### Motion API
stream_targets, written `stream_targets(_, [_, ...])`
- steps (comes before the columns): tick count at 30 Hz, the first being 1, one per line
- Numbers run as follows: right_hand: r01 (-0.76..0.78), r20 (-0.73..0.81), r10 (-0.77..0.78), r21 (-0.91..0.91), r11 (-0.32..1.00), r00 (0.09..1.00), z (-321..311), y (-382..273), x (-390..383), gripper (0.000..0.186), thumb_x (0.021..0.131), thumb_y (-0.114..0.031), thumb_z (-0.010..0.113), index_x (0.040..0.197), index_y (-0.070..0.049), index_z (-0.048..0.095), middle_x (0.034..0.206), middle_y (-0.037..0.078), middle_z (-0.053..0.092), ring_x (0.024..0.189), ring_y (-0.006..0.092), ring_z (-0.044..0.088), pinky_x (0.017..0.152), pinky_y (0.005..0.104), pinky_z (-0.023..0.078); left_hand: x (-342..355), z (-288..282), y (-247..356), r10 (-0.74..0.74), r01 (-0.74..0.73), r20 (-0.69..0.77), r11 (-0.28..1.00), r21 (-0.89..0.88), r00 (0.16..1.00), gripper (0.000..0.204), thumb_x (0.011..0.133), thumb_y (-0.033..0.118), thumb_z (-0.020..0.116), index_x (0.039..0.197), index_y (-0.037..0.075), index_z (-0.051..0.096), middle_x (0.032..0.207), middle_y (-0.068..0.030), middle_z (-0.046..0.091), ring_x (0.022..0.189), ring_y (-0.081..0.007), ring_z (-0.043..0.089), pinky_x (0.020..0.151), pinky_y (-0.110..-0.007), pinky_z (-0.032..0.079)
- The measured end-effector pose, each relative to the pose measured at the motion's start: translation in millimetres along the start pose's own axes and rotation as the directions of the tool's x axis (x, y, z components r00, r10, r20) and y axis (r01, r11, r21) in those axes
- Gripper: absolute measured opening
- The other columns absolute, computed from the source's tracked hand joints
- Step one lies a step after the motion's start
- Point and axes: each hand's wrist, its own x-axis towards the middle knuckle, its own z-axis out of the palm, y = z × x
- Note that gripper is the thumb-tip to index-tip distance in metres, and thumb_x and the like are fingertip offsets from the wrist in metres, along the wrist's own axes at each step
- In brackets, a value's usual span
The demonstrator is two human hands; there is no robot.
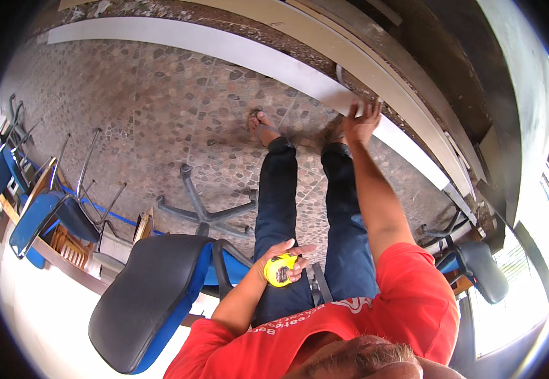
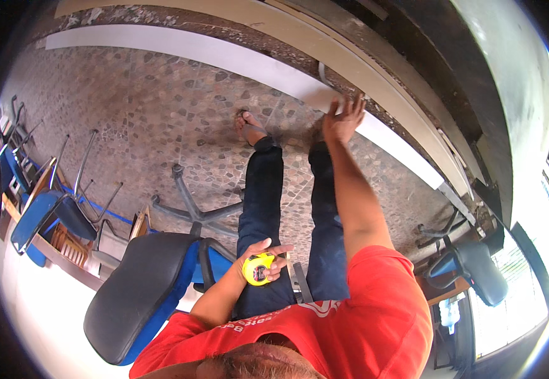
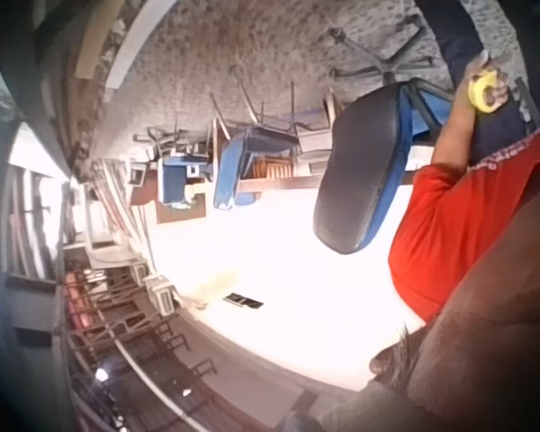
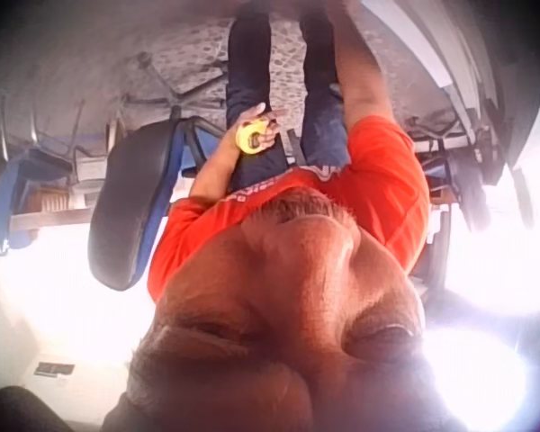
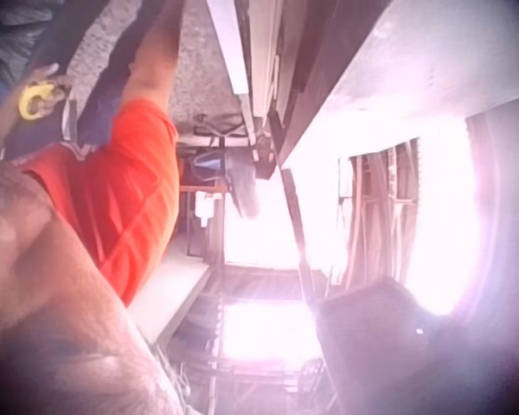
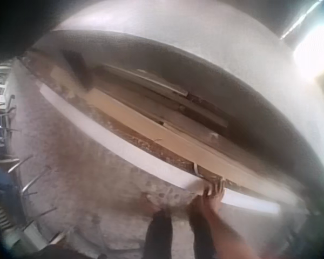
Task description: The person walks through a room, picks up a long white panel, and uses a tape measure to measure it. They then carry the panel to another area and place it against a tiled wall, continuing to measure and adjust its position.
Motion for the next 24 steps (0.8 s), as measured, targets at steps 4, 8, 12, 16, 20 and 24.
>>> stream_targets(4, [-0.003, 0.156, -0.015, 0.117, 0.993, 0.988, -9.6, -11.2, 77.2, 0.039, 0.093, -0.034, 0.073, 0.125, -0.012, 0.073, 0.127, 0.018, 0.071, 0.119, 0.037, 0.066, 0.101, 0.0473, 0.053, 0.6, -1.1, -2.3, 0.025, -0.025, 0.04, 1.0, -0.004, 0.999, 0.066, 0.108, 0.054, 0.047, 0.158, 0.011, 0.044, 0.092, -0.0101, 0.062, 0.069, -0.0203, 0.063, 0.073, -0.038, 0.052])
stream_targets(8, [0.281, 0.306, -0.257, -0.035, 0.959, 0.917, 6.0, -9.6, 129.1, 0.046, 0.089, -0.032, 0.078, 0.129, -0.011, 0.069, 0.133, 0.014, 0.069, 0.123, 0.0347, 0.065, 0.105, 0.0452, 0.052, 1.1, 3.2, -0.9, 0.019, -0.019, 0.039, 1.0, 0.005, 0.999, 0.066, 0.107, 0.054, 0.048, 0.157, 0.011, 0.046, 0.09, -0.0096, 0.062, 0.068, -0.0189, 0.064, 0.07, -0.037, 0.053])
stream_targets(12, [0.432, 0.426, -0.329, -0.17, 0.886, 0.843, 19.7, -31.2, 145.0, 0.059, 0.09, -0.031, 0.078, 0.143, -0.012, 0.059, 0.147, 0.012, 0.059, 0.133, 0.0316, 0.058, 0.109, 0.0444, 0.05, 3.7, 6.0, -1.0, 0.023, -0.023, 0.051, 1.0, -0.001, 0.998, 0.066, 0.106, 0.054, 0.049, 0.157, 0.011, 0.046, 0.09, -0.0095, 0.062, 0.068, -0.0183, 0.064, 0.068, -0.036, 0.052])
stream_targets(16, [0.48, 0.524, -0.263, -0.335, 0.811, 0.81, 26.8, -48.2, 150.1, 0.069, 0.093, -0.034, 0.075, 0.152, -0.016, 0.047, 0.153, 0.011, 0.049, 0.14, 0.0328, 0.05, 0.11, 0.0445, 0.049, 6.9, 5.0, -3.7, 0.043, -0.042, 0.05, 0.999, -0.006, 0.998, 0.066, 0.106, 0.054, 0.05, 0.156, 0.011, 0.047, 0.086, -0.009, 0.062, 0.065, -0.0181, 0.064, 0.067, -0.036, 0.052])
stream_targets(20, [0.507, 0.459, -0.321, -0.369, 0.779, 0.828, 32.5, -48.4, 152.9, 0.073, 0.091, -0.029, 0.078, 0.153, -0.014, 0.042, 0.148, 0.015, 0.049, 0.129, 0.0357, 0.056, 0.105, 0.0479, 0.05, 9.2, 12.6, -3.4, 0.055, -0.054, 0.045, 0.998, -0.019, 0.998, 0.066, 0.106, 0.054, 0.05, 0.155, 0.009, 0.047, 0.086, -0.0089, 0.062, 0.062, -0.0173, 0.063, 0.064, -0.035, 0.052])
stream_targets(24, [0.608, 0.491, -0.398, -0.406, 0.682, 0.775, 30.3, -48.5, 158.5, 0.087, 0.087, -0.033, 0.082, 0.158, -0.016, 0.034, 0.143, 0.016, 0.049, 0.124, 0.0353, 0.059, 0.099, 0.0458, 0.055, 10.9, 14.5, -3.3, 0.075, -0.072, 0.062, 0.996, -0.046, 0.995, 0.065, 0.107, 0.053, 0.05, 0.155, 0.008, 0.048, 0.085, -0.0095, 0.063, 0.063, -0.0179, 0.064, 0.065, -0.035, 0.053])
